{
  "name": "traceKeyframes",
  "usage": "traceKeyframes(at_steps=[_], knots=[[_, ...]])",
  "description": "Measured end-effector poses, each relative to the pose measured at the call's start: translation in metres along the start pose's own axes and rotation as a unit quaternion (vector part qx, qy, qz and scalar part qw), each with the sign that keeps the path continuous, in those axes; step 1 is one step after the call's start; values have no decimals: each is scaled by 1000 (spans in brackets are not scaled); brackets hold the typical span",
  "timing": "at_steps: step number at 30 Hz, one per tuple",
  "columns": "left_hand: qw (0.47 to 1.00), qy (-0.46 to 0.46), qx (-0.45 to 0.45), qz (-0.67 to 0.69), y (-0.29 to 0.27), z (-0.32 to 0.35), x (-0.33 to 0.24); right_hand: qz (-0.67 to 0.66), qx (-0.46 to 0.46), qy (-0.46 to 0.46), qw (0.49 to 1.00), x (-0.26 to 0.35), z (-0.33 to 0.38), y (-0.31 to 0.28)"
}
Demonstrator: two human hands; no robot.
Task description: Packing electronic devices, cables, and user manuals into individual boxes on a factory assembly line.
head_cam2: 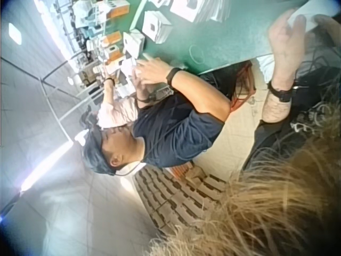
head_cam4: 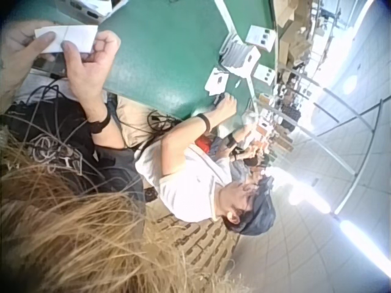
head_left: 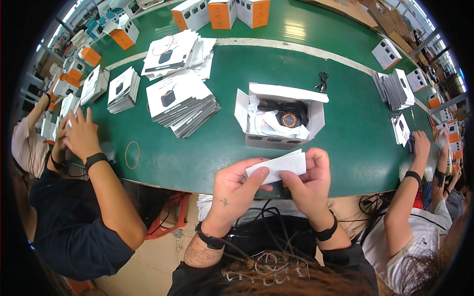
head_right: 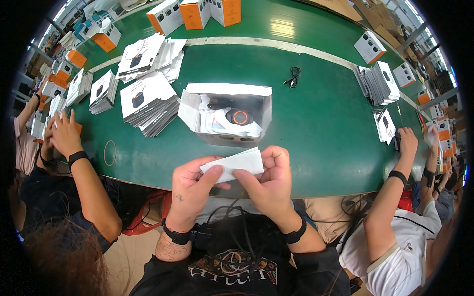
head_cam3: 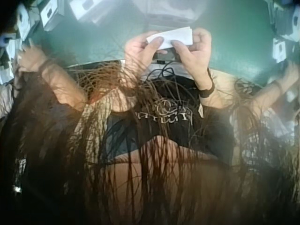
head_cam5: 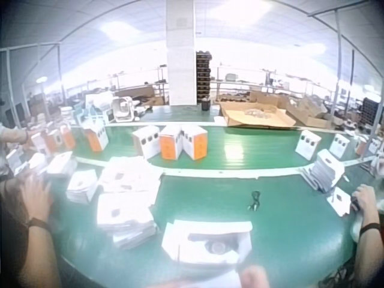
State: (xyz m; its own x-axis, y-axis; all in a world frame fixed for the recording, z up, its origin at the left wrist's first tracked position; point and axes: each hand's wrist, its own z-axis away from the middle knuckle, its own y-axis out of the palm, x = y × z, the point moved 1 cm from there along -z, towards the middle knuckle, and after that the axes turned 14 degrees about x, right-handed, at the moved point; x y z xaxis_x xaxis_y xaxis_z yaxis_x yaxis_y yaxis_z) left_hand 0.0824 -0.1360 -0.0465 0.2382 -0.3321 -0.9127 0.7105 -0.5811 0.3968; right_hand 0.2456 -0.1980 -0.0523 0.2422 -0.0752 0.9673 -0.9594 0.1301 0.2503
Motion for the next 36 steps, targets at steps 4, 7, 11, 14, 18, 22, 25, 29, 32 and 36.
traceKeyframes(at_steps=[4,7,11,14,18,22,25,29,32,36], knots=[[1000,2,2,0,2,-1,-1,3,4,0,1000,1,1,-2],[999,-21,-5,-48,4,-4,-4,-12,-14,-8,1000,3,1,-1],[1000,4,-9,-28,7,-1,-5,86,16,-20,996,-5,3,-5],[995,8,-64,-81,3,6,0,101,80,19,991,6,3,-7],[990,41,-63,-117,4,11,8,120,75,43,989,7,5,-11],[992,61,-52,-99,6,6,6,156,67,-13,985,11,3,-12],[999,27,-39,-11,9,1,-8,178,74,-68,979,3,7,-23],[992,-78,19,-96,5,3,-4,97,48,-94,990,9,6,-16],[994,-27,13,-101,3,7,-3,42,67,-53,995,4,5,-18],[992,-10,12,-121,8,6,0,43,78,-34,995,-5,10,-25]])
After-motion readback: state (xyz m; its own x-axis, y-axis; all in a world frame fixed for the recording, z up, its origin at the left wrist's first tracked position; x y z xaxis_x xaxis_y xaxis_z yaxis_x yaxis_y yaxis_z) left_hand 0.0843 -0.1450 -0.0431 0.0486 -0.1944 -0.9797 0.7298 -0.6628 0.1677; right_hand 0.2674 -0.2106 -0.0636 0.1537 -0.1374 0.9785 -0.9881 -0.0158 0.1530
